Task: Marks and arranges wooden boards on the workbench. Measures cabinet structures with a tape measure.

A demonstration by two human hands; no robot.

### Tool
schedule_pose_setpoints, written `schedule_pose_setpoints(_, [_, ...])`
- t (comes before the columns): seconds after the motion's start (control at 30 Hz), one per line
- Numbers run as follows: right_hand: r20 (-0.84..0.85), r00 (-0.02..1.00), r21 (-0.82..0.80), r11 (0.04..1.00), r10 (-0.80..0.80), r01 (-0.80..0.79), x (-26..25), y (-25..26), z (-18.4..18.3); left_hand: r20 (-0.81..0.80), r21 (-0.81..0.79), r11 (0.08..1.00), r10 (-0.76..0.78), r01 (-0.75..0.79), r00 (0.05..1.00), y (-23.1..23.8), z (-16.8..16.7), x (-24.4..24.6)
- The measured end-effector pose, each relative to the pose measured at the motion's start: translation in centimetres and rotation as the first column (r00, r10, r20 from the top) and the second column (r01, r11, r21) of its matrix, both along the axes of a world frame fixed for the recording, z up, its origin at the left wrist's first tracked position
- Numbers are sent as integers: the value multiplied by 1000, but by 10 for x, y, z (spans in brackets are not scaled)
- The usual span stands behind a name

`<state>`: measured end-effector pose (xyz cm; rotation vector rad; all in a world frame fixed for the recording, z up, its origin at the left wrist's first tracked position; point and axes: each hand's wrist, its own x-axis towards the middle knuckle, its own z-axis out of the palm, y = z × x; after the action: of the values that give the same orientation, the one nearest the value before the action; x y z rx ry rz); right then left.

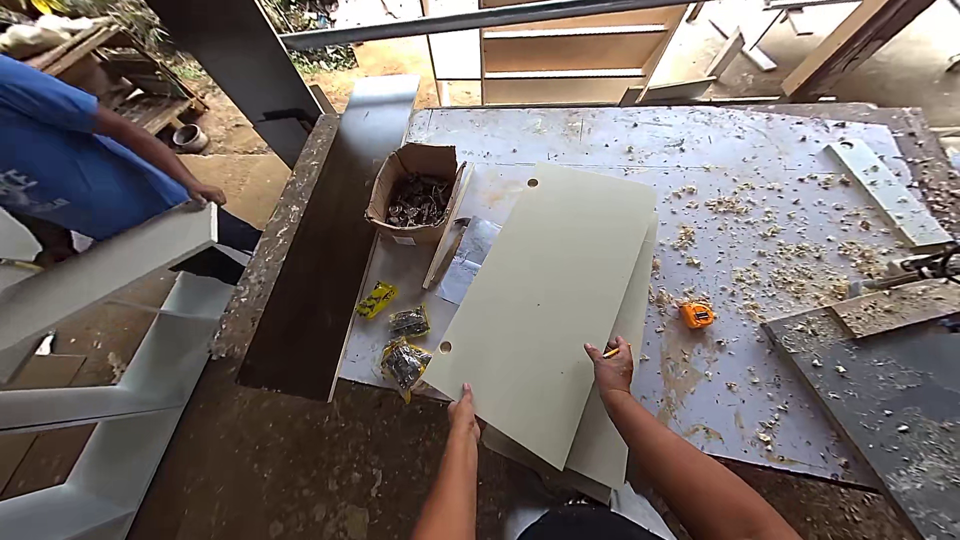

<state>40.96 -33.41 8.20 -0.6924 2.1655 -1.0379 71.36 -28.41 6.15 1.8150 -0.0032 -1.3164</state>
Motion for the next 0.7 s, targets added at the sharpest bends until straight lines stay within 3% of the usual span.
schedule_pose_setpoints(0.17, [-49,999,5,1000,-17,17,4,3,-3,-114,-28,999,-21,18,993,-1,-3,10])
schedule_pose_setpoints(0.27, [-276,957,59,995,89,-75,17,14,8,-136,-34,998,-63,59,989,3,-3,14])
schedule_pose_setpoints(0.37, [-512,832,69,975,215,-209,26,23,22,-140,-37,995,-100,96,985,0,-1,14])
schedule_pose_setpoints(0.5, [-368,867,68,940,336,-335,22,40,23,-175,-60,998,-44,34,983,3,1,13])
schedule_pose_setpoints(0.6, [-218,944,80,969,247,-235,18,56,18,-347,-112,987,69,-114,935,-3,3,14])
schedule_pose_setpoints(0.7, [-141,963,131,968,232,-214,19,82,11,-420,-131,979,84,-153,903,-8,-1,23])
